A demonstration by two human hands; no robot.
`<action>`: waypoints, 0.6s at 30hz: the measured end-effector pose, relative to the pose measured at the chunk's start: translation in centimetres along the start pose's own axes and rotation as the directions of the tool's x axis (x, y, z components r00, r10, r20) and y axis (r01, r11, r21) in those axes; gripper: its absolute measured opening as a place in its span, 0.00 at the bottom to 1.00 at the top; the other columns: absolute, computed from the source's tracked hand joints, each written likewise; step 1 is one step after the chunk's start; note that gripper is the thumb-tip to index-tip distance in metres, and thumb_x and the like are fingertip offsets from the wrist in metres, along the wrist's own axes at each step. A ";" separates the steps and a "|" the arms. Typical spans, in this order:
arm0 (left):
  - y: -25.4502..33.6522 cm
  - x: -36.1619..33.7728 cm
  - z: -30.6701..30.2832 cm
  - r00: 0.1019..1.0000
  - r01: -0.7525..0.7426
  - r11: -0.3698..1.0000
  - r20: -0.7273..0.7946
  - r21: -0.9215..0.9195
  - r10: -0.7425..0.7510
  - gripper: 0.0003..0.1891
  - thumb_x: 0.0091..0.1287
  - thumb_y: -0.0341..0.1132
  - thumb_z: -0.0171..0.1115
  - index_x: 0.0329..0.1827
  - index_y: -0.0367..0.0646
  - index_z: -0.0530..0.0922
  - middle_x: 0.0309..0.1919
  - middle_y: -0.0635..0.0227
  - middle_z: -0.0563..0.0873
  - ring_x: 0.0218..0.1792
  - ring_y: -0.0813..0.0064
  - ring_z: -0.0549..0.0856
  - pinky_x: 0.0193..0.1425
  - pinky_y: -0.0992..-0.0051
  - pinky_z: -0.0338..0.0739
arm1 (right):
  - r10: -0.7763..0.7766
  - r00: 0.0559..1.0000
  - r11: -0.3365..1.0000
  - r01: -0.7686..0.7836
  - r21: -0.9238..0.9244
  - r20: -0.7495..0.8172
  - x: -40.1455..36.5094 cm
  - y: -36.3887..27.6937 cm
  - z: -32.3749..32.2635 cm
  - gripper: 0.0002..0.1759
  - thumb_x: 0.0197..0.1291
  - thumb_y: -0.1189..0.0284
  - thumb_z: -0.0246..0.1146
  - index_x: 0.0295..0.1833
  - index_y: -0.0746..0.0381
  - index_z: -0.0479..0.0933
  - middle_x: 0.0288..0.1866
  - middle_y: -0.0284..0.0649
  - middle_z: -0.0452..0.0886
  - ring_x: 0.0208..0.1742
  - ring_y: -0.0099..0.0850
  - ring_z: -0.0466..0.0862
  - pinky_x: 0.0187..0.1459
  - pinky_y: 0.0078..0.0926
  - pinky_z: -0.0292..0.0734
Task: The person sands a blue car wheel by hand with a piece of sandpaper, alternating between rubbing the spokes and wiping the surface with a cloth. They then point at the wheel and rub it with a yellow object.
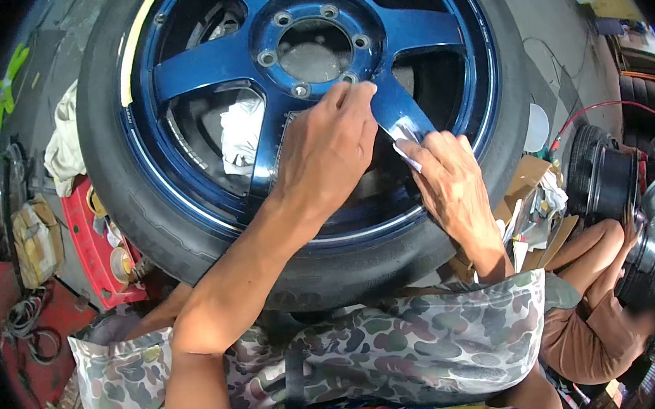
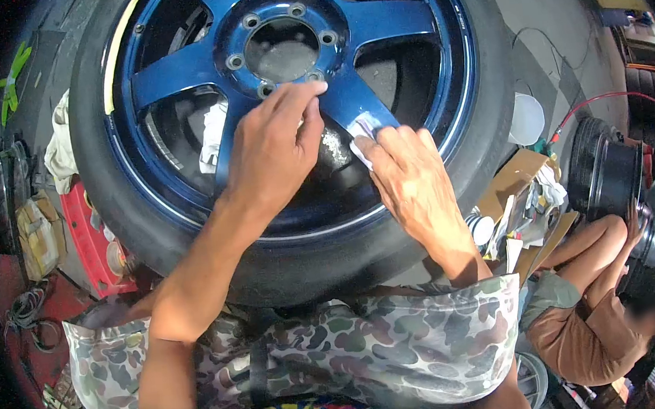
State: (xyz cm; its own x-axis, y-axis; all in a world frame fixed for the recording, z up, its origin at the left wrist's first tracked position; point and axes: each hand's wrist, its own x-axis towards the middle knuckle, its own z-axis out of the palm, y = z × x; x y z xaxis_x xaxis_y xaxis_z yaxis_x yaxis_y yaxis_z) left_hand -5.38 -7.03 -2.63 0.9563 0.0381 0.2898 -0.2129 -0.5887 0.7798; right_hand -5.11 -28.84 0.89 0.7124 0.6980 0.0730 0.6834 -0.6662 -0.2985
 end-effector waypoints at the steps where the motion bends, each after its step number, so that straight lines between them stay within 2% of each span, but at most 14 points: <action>1: 0.0 0.0 0.2 1.000 0.004 1.000 0.005 -0.006 -0.004 0.10 0.73 0.22 0.67 0.56 0.36 0.85 0.47 0.50 0.92 0.46 0.43 0.92 0.49 0.56 0.88 | 0.006 1.000 1.000 -0.006 0.001 0.007 0.1 0.0 0.0 0.26 0.57 0.80 0.74 0.63 0.63 0.84 0.46 0.40 0.77 0.47 0.40 0.79 0.51 0.41 0.72; 4: -0.1 0.4 0.3 0.999 -0.036 0.999 -0.032 -0.024 0.035 0.10 0.73 0.22 0.67 0.55 0.37 0.85 0.47 0.50 0.92 0.47 0.44 0.92 0.49 0.57 0.89 | -0.020 0.999 1.000 0.020 -0.010 -0.042 0.8 0.2 0.2 0.25 0.57 0.81 0.74 0.63 0.63 0.84 0.46 0.40 0.78 0.47 0.40 0.80 0.51 0.41 0.72; 7: -0.7 0.4 0.1 0.998 -0.035 0.999 -0.047 -0.030 0.033 0.10 0.73 0.22 0.68 0.55 0.37 0.85 0.47 0.50 0.92 0.47 0.45 0.92 0.49 0.58 0.89 | 0.005 1.000 1.000 -0.005 0.001 0.004 0.3 0.1 -0.3 0.23 0.58 0.80 0.73 0.61 0.63 0.84 0.46 0.41 0.77 0.47 0.40 0.80 0.51 0.40 0.72; 9: -1.0 0.5 0.3 0.991 -0.119 0.993 -0.063 0.001 0.118 0.12 0.73 0.27 0.68 0.58 0.38 0.83 0.47 0.52 0.90 0.40 0.46 0.92 0.42 0.55 0.90 | -0.001 1.000 1.000 0.001 -0.005 0.001 0.9 -0.1 -0.3 0.23 0.58 0.80 0.73 0.61 0.63 0.84 0.46 0.41 0.77 0.47 0.40 0.80 0.51 0.40 0.72; 13: -0.9 0.5 0.2 0.994 -0.107 0.994 -0.026 0.013 0.108 0.12 0.73 0.27 0.68 0.58 0.38 0.83 0.47 0.52 0.90 0.40 0.46 0.92 0.42 0.55 0.90 | -0.010 0.999 1.000 0.009 -0.020 -0.040 0.6 0.2 0.3 0.24 0.58 0.80 0.73 0.61 0.63 0.84 0.46 0.41 0.77 0.47 0.40 0.80 0.51 0.40 0.72; 16: -0.9 0.5 0.0 0.994 -0.101 0.995 -0.037 -0.013 0.101 0.13 0.73 0.27 0.68 0.58 0.38 0.83 0.46 0.52 0.90 0.40 0.46 0.92 0.43 0.55 0.90 | 0.013 1.000 1.000 -0.013 -0.020 0.019 0.5 -0.1 -0.1 0.23 0.59 0.80 0.72 0.61 0.64 0.83 0.47 0.41 0.77 0.48 0.40 0.80 0.51 0.40 0.72; 18: -0.2 0.4 0.0 0.998 -0.049 0.998 -0.037 -0.029 0.048 0.10 0.73 0.22 0.68 0.55 0.38 0.85 0.46 0.51 0.91 0.46 0.46 0.92 0.49 0.58 0.89 | 0.005 1.000 1.000 -0.004 -0.022 0.004 0.6 0.0 0.0 0.23 0.59 0.80 0.72 0.62 0.64 0.83 0.48 0.42 0.78 0.48 0.41 0.81 0.51 0.39 0.72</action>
State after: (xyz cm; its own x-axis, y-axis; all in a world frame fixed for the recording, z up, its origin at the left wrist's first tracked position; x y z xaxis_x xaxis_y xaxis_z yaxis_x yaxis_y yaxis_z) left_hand -4.90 -6.89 -2.70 0.9370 0.0397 0.3471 -0.2652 -0.5662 0.7805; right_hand -4.68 -28.37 0.94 0.7148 0.6960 0.0678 0.6836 -0.6750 -0.2776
